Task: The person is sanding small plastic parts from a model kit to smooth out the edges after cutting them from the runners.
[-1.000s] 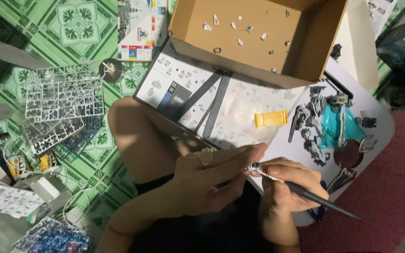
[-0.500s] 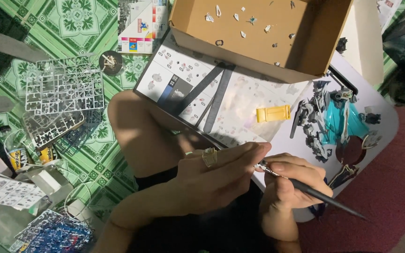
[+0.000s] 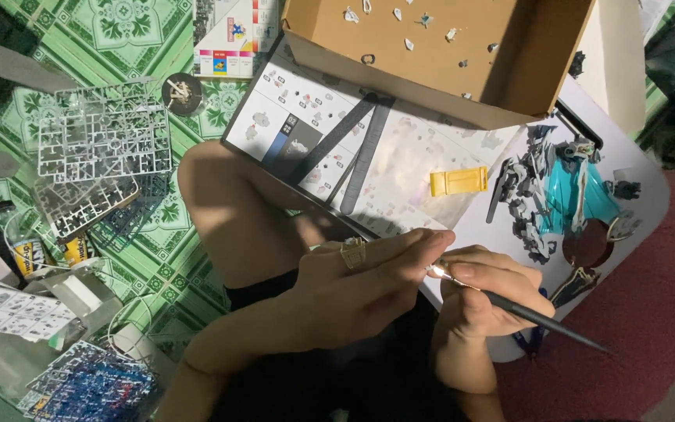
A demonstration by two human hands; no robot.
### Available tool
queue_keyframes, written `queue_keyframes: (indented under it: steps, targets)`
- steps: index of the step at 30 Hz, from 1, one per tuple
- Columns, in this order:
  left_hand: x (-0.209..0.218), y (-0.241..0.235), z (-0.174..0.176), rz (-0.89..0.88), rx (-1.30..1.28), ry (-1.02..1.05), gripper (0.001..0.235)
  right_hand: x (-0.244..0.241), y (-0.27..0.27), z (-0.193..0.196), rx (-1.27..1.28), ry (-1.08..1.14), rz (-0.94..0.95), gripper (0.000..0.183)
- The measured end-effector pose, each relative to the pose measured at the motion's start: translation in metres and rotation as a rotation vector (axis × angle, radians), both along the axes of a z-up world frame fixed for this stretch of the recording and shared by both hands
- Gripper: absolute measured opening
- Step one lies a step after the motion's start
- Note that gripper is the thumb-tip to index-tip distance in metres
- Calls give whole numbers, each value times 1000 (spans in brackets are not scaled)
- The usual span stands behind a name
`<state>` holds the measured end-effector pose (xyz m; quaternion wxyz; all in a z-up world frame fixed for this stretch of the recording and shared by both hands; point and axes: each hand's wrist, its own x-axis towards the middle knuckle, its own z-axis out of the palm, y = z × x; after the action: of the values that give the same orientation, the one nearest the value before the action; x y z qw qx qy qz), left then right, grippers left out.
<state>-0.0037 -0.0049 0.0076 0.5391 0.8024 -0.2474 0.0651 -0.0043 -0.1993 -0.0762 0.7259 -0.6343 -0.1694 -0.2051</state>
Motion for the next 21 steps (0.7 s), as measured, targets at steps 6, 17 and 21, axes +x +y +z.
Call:
queue_keyframes:
  steps: [6,17,21]
  targets:
    - [-1,-1,-4,20,2,8,46,-1,4,4,-5,35,-56,22]
    - [3,-2,0,14,-91,65,41,1,2,0,-1,14,-44,29]
    - [2,0,-3,-22,-100,80,42,2,0,-2,-52,-9,-58,28]
